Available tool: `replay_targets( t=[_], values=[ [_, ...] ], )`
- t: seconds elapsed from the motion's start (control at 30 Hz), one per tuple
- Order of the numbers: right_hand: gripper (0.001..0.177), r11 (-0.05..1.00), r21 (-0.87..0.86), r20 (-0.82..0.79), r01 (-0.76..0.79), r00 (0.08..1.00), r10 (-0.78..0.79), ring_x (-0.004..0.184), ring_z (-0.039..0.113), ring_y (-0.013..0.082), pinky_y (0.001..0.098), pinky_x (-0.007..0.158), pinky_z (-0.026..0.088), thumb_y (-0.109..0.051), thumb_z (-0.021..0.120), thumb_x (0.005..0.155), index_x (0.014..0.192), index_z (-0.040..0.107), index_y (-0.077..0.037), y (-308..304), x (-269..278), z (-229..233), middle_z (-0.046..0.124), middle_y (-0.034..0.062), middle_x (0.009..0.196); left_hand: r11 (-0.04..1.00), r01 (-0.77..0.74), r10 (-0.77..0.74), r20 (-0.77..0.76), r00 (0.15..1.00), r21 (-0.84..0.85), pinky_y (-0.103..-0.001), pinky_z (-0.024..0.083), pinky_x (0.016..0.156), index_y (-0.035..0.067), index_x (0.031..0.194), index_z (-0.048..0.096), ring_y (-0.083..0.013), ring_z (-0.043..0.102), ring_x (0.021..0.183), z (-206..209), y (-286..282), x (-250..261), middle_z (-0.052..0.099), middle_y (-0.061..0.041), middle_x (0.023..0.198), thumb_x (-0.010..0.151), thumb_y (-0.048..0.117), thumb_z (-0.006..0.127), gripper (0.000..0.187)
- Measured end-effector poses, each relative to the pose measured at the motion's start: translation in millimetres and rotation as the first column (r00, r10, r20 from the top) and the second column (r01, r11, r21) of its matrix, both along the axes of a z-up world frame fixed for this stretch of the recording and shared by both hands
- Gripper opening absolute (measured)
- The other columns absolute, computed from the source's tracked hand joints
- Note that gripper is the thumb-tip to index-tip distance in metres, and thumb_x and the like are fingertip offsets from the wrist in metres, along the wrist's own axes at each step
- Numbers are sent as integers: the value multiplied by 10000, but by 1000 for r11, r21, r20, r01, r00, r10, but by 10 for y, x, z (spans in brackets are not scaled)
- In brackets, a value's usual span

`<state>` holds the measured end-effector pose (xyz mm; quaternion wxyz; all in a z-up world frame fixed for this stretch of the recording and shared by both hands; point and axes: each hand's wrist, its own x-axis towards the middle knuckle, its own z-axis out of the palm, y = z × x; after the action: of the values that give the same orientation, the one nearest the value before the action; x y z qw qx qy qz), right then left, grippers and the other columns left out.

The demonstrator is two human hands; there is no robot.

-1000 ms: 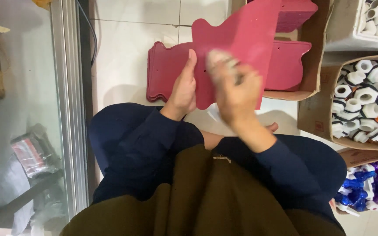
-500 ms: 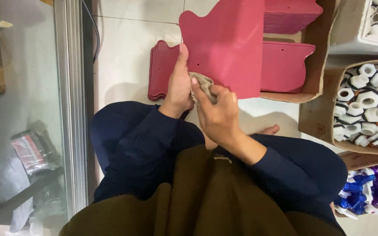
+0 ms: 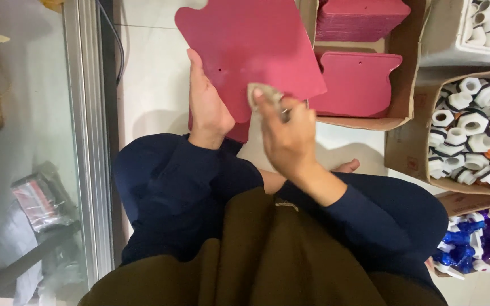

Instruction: The person sits on the floor and wipes the surface of pink plastic parts using a cloth. They handle the parts one at a time, wiping each side before placing them into a cardboard box.

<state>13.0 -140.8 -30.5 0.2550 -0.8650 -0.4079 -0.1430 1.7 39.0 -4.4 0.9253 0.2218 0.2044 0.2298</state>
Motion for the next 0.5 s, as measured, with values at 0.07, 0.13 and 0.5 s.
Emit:
replay_targets(
  t=[0.07, 0.13, 0.5],
  values=[
    [438, 996, -18, -35, 89, 995, -90, 809, 453, 340, 456, 641, 337, -181, 668, 1063, 1469, 515, -239, -38, 199, 183, 551, 185, 1060, 998, 45, -41, 60, 997, -52, -456, 520, 1088, 126, 1373, 611, -290, 645, 1225, -67, 82, -5, 676, -94, 1322, 1022, 567, 488, 577],
    [385, 983, -36, -64, 179, 981, -181, 838, 472, 362, 434, 614, 324, -262, 726, 1048, 1387, 557, -195, -105, 417, 367, 510, 175, 1017, 991, 93, -81, 126, 989, -99, -450, 523, 1080, 166, 1368, 624, -280, 646, 1219, -64, 153, -11, 677, -66, 1322, 1017, 587, 501, 562],
    [404, 725, 553, -155, 411, 905, -396, 985, 490, 271, 407, 890, 448, -284, 528, 1138, 1257, 616, 92, -1224, 1556, 441, 375, 121, 1045, 674, 201, 131, -382, 915, 711, -340, 572, 1065, 95, 1433, 520, -206, 699, 1193, 93, -240, 510, 699, -76, 1327, 842, 149, 791, 652]
  ],
)
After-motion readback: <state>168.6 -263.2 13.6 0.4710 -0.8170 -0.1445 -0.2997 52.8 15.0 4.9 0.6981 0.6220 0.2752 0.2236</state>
